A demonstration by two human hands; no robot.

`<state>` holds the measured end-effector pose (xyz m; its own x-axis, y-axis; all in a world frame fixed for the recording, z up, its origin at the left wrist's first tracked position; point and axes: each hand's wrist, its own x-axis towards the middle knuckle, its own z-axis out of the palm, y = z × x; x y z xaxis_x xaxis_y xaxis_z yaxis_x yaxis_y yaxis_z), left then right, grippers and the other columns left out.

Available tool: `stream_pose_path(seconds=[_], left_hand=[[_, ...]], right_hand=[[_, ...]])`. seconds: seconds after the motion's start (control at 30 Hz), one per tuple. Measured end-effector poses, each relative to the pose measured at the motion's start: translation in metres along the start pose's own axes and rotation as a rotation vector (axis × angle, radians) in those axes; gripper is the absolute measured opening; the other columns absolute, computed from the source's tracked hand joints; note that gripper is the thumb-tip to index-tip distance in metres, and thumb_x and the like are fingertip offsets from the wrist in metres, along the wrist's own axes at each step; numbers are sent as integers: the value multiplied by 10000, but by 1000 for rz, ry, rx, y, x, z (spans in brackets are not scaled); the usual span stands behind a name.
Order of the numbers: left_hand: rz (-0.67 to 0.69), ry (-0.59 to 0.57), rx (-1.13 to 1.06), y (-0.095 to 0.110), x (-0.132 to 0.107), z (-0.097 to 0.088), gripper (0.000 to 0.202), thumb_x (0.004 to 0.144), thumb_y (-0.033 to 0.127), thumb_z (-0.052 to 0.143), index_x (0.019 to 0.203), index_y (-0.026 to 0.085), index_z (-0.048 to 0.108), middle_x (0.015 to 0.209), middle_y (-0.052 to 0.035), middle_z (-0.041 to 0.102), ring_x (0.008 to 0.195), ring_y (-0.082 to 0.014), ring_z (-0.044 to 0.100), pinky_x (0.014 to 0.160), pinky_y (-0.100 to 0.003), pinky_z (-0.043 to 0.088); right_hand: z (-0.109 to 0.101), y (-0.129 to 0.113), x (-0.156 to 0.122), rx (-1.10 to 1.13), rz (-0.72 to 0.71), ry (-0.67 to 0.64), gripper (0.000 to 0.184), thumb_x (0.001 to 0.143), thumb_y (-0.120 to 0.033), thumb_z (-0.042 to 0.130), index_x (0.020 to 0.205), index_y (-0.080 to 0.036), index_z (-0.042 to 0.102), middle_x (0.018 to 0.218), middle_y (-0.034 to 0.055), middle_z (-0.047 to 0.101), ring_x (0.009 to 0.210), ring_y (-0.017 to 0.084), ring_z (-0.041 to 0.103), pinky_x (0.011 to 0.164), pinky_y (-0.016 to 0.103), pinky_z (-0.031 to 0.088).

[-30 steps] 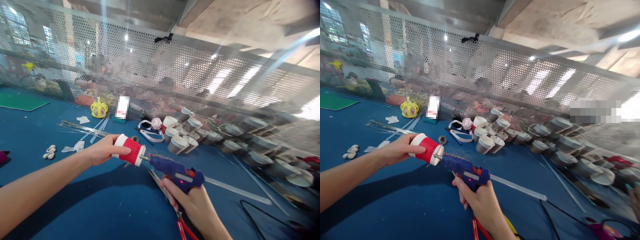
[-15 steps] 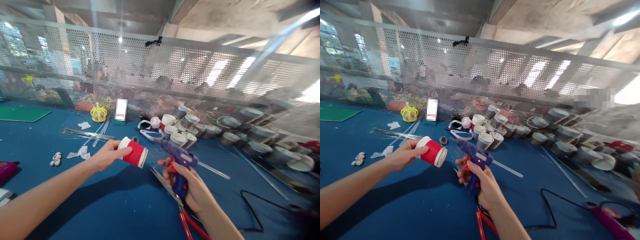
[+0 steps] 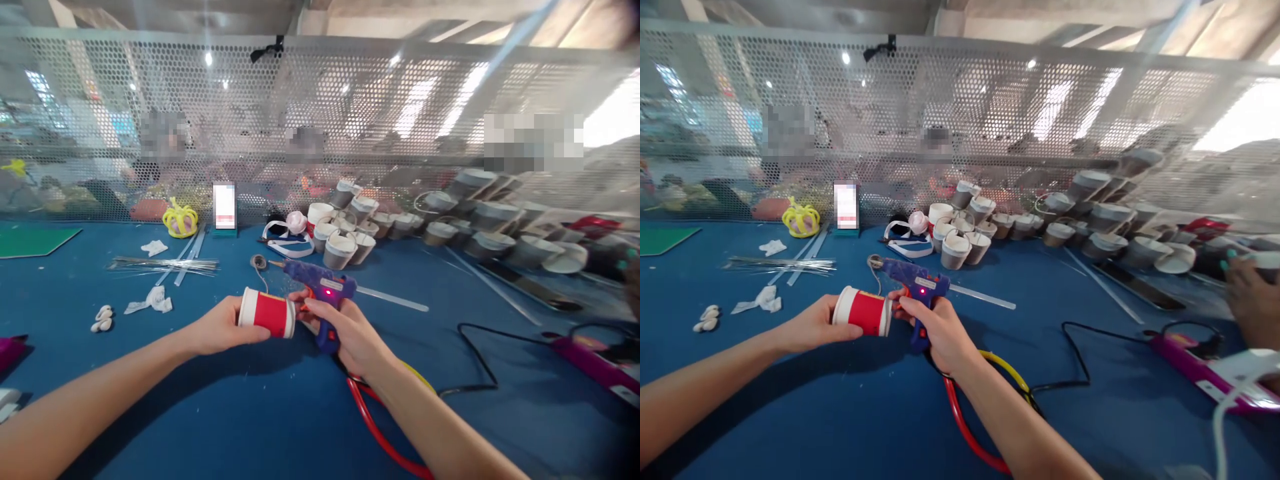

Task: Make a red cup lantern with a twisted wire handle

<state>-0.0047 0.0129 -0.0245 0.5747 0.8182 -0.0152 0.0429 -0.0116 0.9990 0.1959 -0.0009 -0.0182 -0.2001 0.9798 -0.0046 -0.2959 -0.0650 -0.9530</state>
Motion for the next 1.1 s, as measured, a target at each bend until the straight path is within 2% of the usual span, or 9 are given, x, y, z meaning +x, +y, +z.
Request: stream_pose_path(seconds=[0.13, 0.27, 0.43, 0.57, 0.7, 0.9, 1.1], left_hand=[[-77, 146, -213, -2, 4, 5, 339, 639, 345, 678, 878, 106, 648, 811, -63, 674, 696, -127, 585, 680, -226, 438], [-54, 258, -234, -6, 6, 7, 337, 633, 336, 686, 861, 92, 638, 797, -72, 671, 683, -126, 584, 678, -237, 442], [-69, 194, -130, -6, 6, 4, 307, 561, 275, 734, 802, 106, 651, 757, -51, 676, 654, -132, 584, 668, -250, 447], [-86, 168, -58, -3, 6, 3, 272, 551, 243, 729, 781, 114, 662, 751, -40, 679, 657, -131, 584, 675, -247, 445], [-93, 221, -73, -3, 6, 8, 290, 575, 316, 711, 772, 109, 662, 711, -41, 670, 624, -127, 575, 636, -243, 438], [-83, 316, -109, -8, 7, 13, 299, 561, 340, 719, 725, 98, 657, 635, -29, 648, 563, -118, 555, 562, -227, 422], [-97, 317, -162, -10, 7, 12, 351, 549, 338, 724, 793, 93, 668, 685, -52, 665, 613, -146, 584, 603, -255, 446]], right_hand=[[5, 1, -4, -54, -33, -33, 124, 706, -256, 641, 792, -173, 674, 788, 19, 662, 778, 138, 591, 776, 259, 440], [10, 0, -6, -105, -44, -47, 140, 699, -258, 645, 811, -181, 679, 835, 29, 670, 845, 167, 590, 789, 274, 433], [10, 0, -5, -185, -17, -42, 175, 703, -285, 633, 827, -171, 681, 885, 46, 664, 729, 134, 566, 711, 257, 443], [10, -1, -4, -243, -17, -69, 166, 704, -303, 625, 621, -162, 657, 880, 54, 664, 774, 150, 554, 715, 246, 426], [13, 0, -6, -249, -10, -90, 210, 709, -305, 617, 556, -161, 627, 844, 50, 661, 822, 165, 552, 728, 244, 410], [15, 1, -9, -247, 41, -35, 202, 660, -325, 659, 551, -157, 638, 624, 6, 618, 646, 123, 540, 652, 229, 409], [14, 3, -9, -186, 70, -82, 183, 665, -318, 660, 580, -157, 648, 738, 31, 645, 730, 147, 558, 688, 251, 420]])
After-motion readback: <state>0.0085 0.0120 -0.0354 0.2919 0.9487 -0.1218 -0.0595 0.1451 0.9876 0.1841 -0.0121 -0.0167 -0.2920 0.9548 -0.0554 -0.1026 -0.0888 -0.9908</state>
